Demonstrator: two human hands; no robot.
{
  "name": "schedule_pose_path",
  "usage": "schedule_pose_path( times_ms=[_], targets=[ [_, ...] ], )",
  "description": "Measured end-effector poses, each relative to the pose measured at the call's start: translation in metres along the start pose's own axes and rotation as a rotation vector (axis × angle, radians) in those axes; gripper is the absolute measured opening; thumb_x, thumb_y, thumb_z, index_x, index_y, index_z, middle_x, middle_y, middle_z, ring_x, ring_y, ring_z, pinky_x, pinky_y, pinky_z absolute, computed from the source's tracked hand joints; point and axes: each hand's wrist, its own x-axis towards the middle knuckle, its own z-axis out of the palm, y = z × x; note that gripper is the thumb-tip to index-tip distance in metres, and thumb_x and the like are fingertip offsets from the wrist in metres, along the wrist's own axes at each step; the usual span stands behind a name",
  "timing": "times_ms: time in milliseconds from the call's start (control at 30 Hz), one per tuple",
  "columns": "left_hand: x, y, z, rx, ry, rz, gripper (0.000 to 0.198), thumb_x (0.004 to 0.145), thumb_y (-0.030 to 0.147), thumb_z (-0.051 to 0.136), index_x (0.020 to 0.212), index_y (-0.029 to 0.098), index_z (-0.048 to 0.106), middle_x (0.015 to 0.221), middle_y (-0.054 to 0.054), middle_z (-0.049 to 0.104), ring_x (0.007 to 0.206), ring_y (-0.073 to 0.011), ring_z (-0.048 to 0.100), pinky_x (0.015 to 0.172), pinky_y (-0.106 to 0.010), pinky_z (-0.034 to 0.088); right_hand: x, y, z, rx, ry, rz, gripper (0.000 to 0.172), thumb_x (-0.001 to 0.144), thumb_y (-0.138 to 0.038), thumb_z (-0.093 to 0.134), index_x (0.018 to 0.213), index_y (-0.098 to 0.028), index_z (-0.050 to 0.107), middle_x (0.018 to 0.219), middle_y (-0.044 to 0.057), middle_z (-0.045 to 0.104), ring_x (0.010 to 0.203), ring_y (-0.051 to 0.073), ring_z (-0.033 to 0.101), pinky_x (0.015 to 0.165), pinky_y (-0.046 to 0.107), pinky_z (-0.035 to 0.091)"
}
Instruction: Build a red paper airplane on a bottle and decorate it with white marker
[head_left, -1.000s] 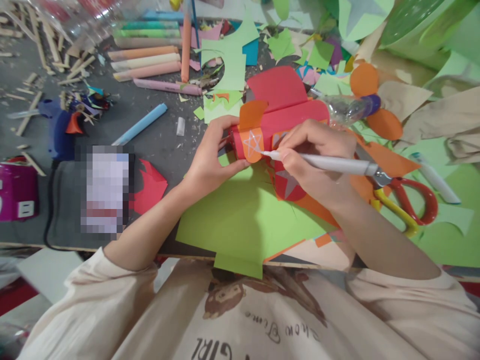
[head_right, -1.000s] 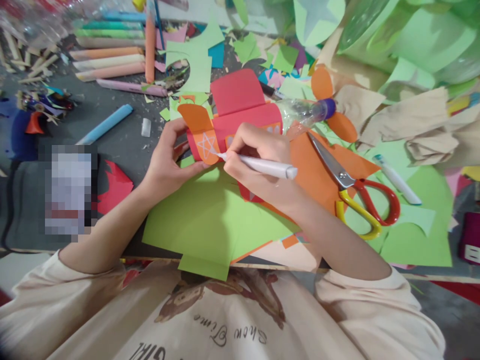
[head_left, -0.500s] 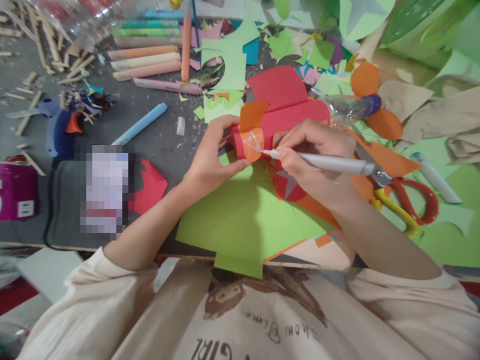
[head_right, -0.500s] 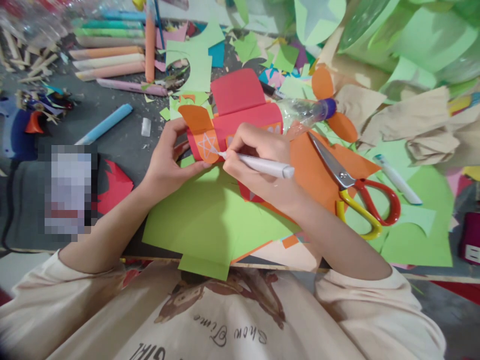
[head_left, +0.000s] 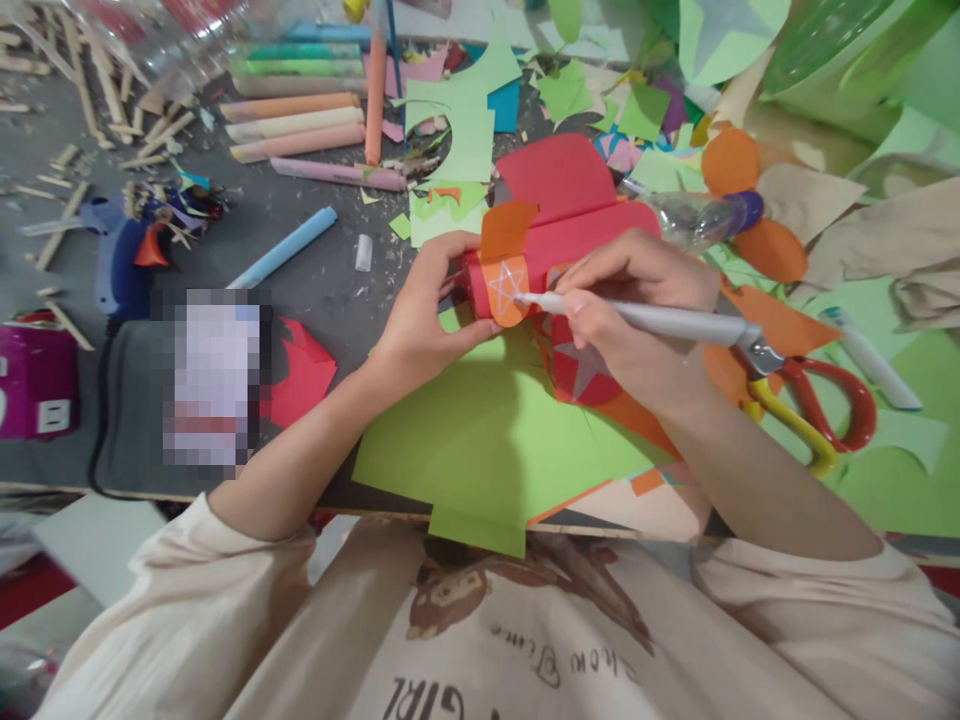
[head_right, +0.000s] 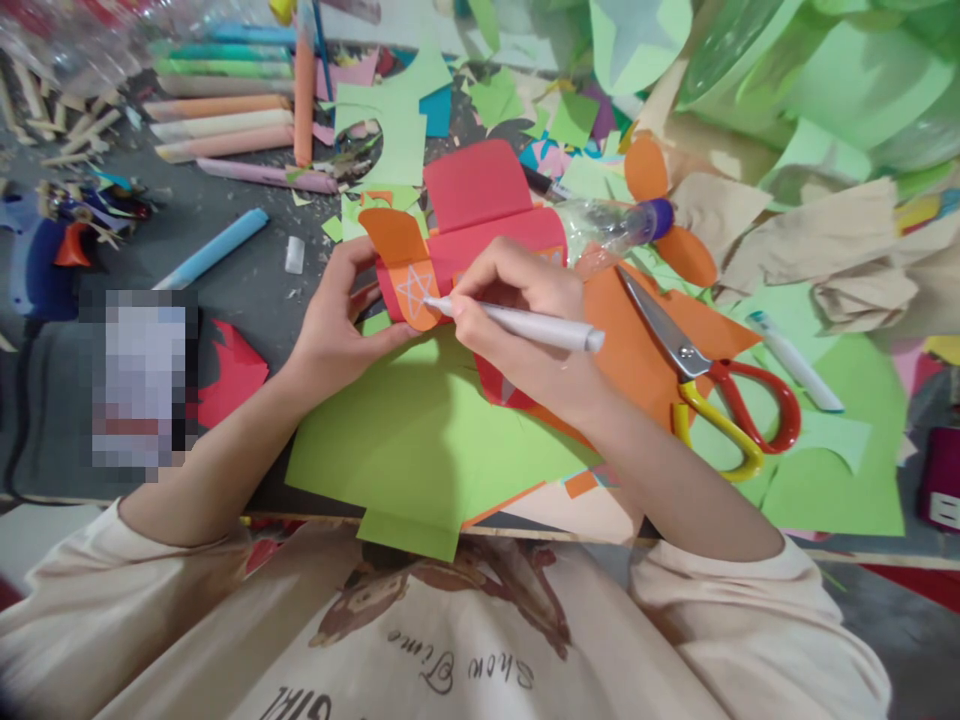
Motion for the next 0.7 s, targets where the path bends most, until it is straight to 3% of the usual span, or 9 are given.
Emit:
schedule_pose_path(
  times_ms=[333, 600, 700],
  targets=[
    [0.0007, -0.0026, 0.001, 0.004, 0.011, 0.017, 0.062, 0.086, 0.059, 0.067, 0.136, 0.032, 0.04, 0.139, -0.008, 0.051, 0.128, -0.0253, 0.056, 0.102, -0.037, 0.054, -0.0048, 0.0024, 0.0025, -0.025, -0.077, -0.027, 0.011, 0.089, -0.028, 0.067, 0.079, -0.023, 0.066, 0.063, -0.004, 0.061, 0.053, 0.009, 0.051, 0.048, 0.025, 0.039],
    [-0.0001, -0.0039, 0.0019, 0.022, 0.015, 0.019, 0.066, 0.085, 0.061, 0.067, 0.137, 0.032, 0.038, 0.14, -0.009, 0.05, 0.13, -0.0264, 0.055, 0.103, -0.039, 0.053, -0.0032, -0.0003, -0.0002, -0.058, -0.163, -0.002, 0.023, 0.091, -0.034, 0.065, 0.071, -0.023, 0.063, 0.059, -0.003, 0.059, 0.05, 0.01, 0.05, 0.047, 0.028, 0.036],
    [-0.0003, -0.0037, 0.001, 0.018, 0.005, 0.007, 0.065, 0.086, 0.061, 0.067, 0.136, 0.031, 0.038, 0.14, -0.009, 0.049, 0.131, -0.0258, 0.054, 0.104, -0.038, 0.053, -0.0038, -0.0003, 0.0007, -0.045, -0.115, -0.012, 0.019, 0.09, -0.033, 0.066, 0.073, -0.023, 0.064, 0.061, -0.003, 0.061, 0.053, 0.011, 0.052, 0.049, 0.028, 0.038]
  ],
)
